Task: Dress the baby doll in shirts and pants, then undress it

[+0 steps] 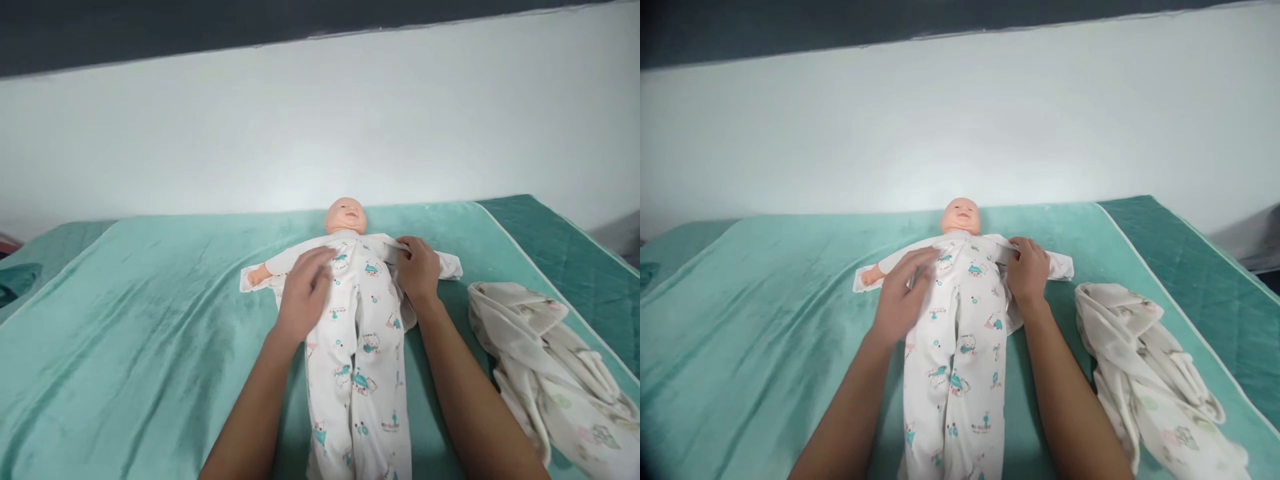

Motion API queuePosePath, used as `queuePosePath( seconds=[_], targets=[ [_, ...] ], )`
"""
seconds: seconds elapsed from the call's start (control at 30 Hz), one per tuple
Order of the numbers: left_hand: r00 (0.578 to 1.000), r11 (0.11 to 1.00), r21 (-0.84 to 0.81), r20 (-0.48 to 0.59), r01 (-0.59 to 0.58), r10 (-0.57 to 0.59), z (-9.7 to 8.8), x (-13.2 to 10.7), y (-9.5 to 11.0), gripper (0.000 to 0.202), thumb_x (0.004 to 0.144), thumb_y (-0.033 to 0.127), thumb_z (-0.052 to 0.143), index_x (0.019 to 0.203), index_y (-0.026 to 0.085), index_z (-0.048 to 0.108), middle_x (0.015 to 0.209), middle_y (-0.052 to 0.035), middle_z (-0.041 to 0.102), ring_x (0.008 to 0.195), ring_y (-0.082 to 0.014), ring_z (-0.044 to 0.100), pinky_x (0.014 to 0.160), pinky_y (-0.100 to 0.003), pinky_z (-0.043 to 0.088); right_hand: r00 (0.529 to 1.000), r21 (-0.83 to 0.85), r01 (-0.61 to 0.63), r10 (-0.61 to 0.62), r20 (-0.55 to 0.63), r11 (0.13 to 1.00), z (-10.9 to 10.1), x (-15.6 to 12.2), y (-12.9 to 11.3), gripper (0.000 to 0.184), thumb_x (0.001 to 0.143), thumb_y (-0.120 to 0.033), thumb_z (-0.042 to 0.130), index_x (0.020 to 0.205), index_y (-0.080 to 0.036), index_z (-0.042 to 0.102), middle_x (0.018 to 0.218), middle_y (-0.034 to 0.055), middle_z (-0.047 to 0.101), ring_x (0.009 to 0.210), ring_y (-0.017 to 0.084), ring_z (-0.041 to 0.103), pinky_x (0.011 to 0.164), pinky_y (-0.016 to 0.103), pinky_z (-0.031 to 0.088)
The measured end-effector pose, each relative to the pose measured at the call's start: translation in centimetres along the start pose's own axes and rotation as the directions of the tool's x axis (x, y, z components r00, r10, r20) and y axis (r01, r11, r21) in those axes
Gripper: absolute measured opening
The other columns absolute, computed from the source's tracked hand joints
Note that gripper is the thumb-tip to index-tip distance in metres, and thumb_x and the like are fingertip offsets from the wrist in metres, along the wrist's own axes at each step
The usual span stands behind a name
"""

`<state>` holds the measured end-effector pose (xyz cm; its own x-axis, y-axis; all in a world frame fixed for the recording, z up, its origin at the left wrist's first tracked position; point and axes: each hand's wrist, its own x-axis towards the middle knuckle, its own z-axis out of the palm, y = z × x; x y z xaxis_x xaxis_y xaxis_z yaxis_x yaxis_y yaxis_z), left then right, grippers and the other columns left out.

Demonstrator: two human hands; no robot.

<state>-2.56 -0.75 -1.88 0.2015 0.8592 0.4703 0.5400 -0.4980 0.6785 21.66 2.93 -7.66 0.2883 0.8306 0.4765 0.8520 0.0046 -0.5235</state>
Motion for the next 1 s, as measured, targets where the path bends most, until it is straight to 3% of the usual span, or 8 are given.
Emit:
queuePosePath(
  seconds=[0.07, 0.17, 0.23, 0.37, 0.5, 0.67, 0.83, 1.0],
  targets=[
    [0.986, 0.993, 0.038, 0.133, -0.111, 0.105, 0.8, 0.7, 1.6, 0.028, 0.099, 0.022, 0.044, 0.118, 0.026, 0.065, 0.128, -0.0029, 0.068, 0.124, -0.0186, 0.059, 0.110, -0.039, 0.047, 1.000, 0.016, -0.027, 0.027, -0.014, 1.000, 0.1, 0.2, 0.4, 0.037, 0.081, -0.014, 0.043, 0.106, -0.017, 0.070, 0.105, 0.0122, 0.073, 0.100, 0.028, 0.062, 0.090, 0.042, 0.042],
    [0.938, 0.935, 0.261, 0.311, -0.240, 0.154, 2.5, 2.8, 3.6, 0.029, 0.100, 0.022, 0.042, 0.119, 0.023, 0.064, 0.129, -0.0060, 0.067, 0.124, -0.0220, 0.058, 0.110, -0.042, 0.045, 0.997, -0.023, -0.077, 0.077, 0.010, 0.997, 0.0, 0.3, 0.5, 0.032, 0.085, -0.020, 0.046, 0.107, -0.018, 0.069, 0.105, 0.0121, 0.073, 0.100, 0.029, 0.060, 0.092, 0.043, 0.039],
    [0.895, 0.861, 0.404, 0.430, -0.308, 0.118, 3.8, 4.6, 4.6, 0.027, 0.101, 0.023, 0.042, 0.113, 0.018, 0.066, 0.124, -0.0086, 0.068, 0.120, -0.0248, 0.059, 0.109, -0.044, 0.044, 0.993, -0.069, -0.116, 0.118, 0.029, 0.991, -0.1, 0.3, 0.4, 0.029, 0.087, -0.024, 0.048, 0.106, -0.018, 0.069, 0.105, 0.0123, 0.073, 0.100, 0.029, 0.059, 0.094, 0.043, 0.037],
    [0.766, 0.758, 0.524, 0.641, -0.388, -0.051, 6.6, 7.9, 6.0, 0.024, 0.096, 0.016, 0.046, 0.102, 0.016, 0.069, 0.113, -0.0086, 0.071, 0.115, -0.0248, 0.062, 0.105, -0.041, 0.045, 0.986, -0.130, -0.142, 0.152, 0.070, 0.981, -0.4, 0.3, 0.8, 0.028, 0.089, -0.027, 0.050, 0.104, -0.018, 0.071, 0.107, 0.0125, 0.073, 0.101, 0.029, 0.059, 0.095, 0.043, 0.035],
    [0.696, 0.730, 0.564, 0.697, -0.386, -0.171, 9.8, 9.8, 6.2, 0.030, 0.092, 0.012, 0.048, 0.114, 0.018, 0.069, 0.125, -0.0122, 0.068, 0.116, -0.0258, 0.062, 0.095, -0.038, 0.050, 0.984, -0.135, -0.122, 0.138, 0.112, 0.983, -0.8, 0.4, 1.0, 0.028, 0.091, -0.028, 0.048, 0.102, -0.018, 0.071, 0.107, 0.0122, 0.073, 0.101, 0.028, 0.060, 0.096, 0.041, 0.033],
    [0.682, 0.708, 0.592, 0.699, -0.385, -0.214, 13.0, 10.7, 5.7, 0.032, 0.093, 0.016, 0.050, 0.120, 0.014, 0.068, 0.132, -0.0177, 0.065, 0.127, -0.0317, 0.055, 0.104, -0.049, 0.043, 0.975, -0.144, -0.120, 0.144, 0.167, 0.982, -1.2, 0.4, 0.9, 0.029, 0.094, -0.029, 0.046, 0.102, -0.017, 0.071, 0.108, 0.0129, 0.073, 0.102, 0.028, 0.060, 0.094, 0.040, 0.033],
    [0.626, 0.712, 0.562, 0.748, -0.421, -0.221, 13.8, 11.6, 5.3, 0.025, 0.086, 0.020, 0.061, 0.109, 0.017, 0.072, 0.119, -0.0138, 0.072, 0.111, -0.0272, 0.066, 0.097, -0.040, 0.049, 0.968, -0.165, -0.142, 0.172, 0.181, 0.976, -1.3, 0.4, 0.8, 0.030, 0.096, -0.028, 0.046, 0.105, -0.015, 0.071, 0.112, 0.0141, 0.073, 0.106, 0.029, 0.060, 0.097, 0.040, 0.032],
    [0.642, 0.675, 0.594, 0.733, -0.439, -0.227, 14.0, 11.6, 5.1, 0.032, 0.085, 0.017, 0.063, 0.116, 0.013, 0.068, 0.114, -0.0173, 0.074, 0.107, -0.0276, 0.070, 0.089, -0.037, 0.053, 0.964, -0.118, -0.173, 0.193, 0.184, 0.978, -1.5, 0.6, 1.2, 0.032, 0.097, -0.032, 0.046, 0.104, -0.015, 0.073, 0.113, 0.0158, 0.073, 0.106, 0.028, 0.060, 0.097, 0.039, 0.032]
  ],
)
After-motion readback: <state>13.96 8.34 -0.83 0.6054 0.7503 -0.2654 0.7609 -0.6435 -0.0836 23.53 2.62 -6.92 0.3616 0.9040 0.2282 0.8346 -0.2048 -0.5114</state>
